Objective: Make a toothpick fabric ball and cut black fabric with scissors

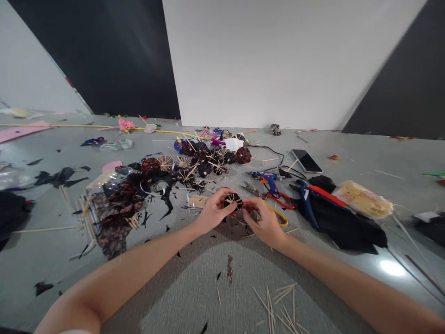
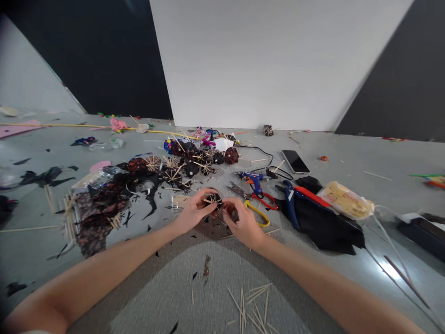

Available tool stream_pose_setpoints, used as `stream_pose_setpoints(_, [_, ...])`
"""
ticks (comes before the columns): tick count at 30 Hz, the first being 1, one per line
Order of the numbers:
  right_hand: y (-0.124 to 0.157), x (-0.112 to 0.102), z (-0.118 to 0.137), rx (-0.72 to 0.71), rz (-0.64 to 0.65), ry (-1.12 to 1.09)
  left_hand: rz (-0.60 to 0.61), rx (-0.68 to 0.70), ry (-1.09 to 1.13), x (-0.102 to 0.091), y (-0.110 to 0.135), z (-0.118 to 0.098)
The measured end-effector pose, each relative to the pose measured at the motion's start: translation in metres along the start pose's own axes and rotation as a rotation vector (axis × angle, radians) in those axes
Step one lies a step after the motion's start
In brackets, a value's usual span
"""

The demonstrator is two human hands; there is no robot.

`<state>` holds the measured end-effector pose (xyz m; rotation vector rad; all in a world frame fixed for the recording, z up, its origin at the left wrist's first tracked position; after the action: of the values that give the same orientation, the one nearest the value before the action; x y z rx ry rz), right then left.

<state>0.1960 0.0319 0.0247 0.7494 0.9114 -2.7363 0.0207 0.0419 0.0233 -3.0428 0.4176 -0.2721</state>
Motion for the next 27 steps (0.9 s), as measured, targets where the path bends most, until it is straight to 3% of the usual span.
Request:
stream_pose_setpoints(13, [-0.005,0.001,0.010,-0.129,0.069,0.013,0.054,0.013,-0.011,0.001,0.001,0.002])
stream_pose_setpoints(27, [-0.004,0.001,0.006,-0.117,0.047,0.049,0.075,0.023,0.010,0.002,0.001,0.002])
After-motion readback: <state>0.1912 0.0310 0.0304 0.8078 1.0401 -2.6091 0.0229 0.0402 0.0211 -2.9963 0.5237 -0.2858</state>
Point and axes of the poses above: each hand's wrist, its own y-axis away from the middle knuckle, its own x-axis out of the palm, z = x × y, the point moved 5 cm from there along -y, towards the middle knuckle, and after that the axes turned 3 degrees about -z, right-handed, at the moved point
